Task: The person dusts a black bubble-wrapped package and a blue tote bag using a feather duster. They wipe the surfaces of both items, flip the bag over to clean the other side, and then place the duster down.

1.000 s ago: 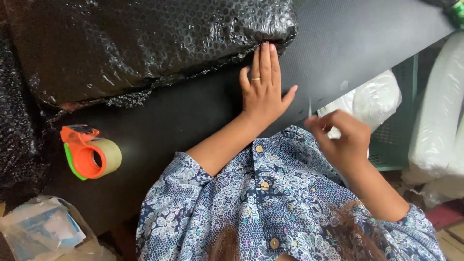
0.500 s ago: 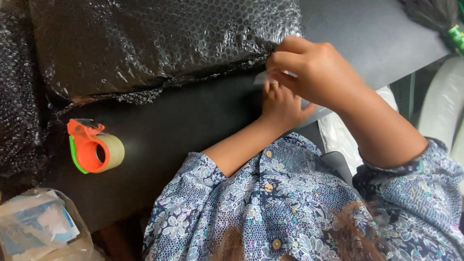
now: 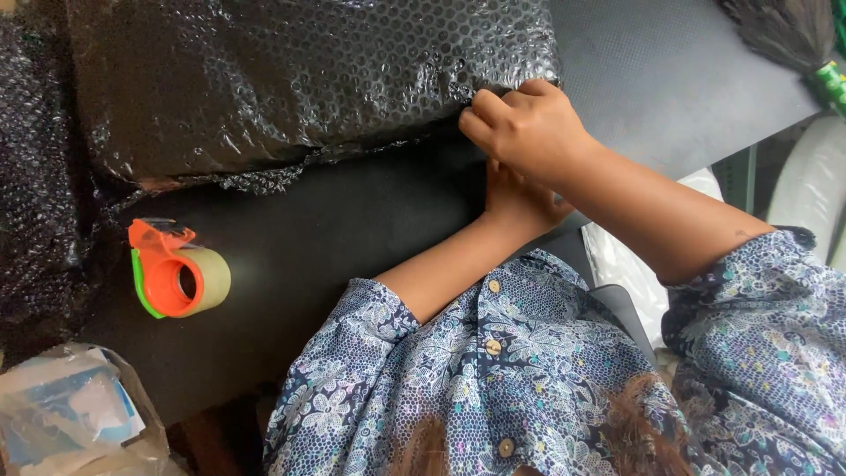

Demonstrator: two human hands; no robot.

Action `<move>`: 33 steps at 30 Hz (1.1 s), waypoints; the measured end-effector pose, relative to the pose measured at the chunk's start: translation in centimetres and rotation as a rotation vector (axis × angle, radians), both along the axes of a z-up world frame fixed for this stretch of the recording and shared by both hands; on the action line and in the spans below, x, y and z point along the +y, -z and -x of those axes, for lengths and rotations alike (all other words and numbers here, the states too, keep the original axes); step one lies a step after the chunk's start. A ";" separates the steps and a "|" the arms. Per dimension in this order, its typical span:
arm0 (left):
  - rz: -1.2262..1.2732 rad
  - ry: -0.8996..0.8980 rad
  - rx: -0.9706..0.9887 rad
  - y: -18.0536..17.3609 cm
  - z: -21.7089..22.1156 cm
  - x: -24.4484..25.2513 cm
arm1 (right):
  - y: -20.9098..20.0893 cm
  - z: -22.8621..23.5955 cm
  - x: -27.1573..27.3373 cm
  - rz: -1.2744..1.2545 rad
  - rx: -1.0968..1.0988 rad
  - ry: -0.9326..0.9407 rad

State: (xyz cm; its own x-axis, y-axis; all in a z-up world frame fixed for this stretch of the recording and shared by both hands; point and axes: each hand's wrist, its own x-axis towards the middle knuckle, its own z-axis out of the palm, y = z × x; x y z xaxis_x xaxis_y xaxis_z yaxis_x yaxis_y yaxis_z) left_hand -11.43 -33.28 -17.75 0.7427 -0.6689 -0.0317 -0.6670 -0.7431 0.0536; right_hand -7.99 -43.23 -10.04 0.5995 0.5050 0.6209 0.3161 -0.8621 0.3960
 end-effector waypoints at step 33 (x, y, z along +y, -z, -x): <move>0.226 0.173 -0.360 -2.4 1.2 7.5 | -0.9 -5.5 -3.8 -0.773 0.677 -0.361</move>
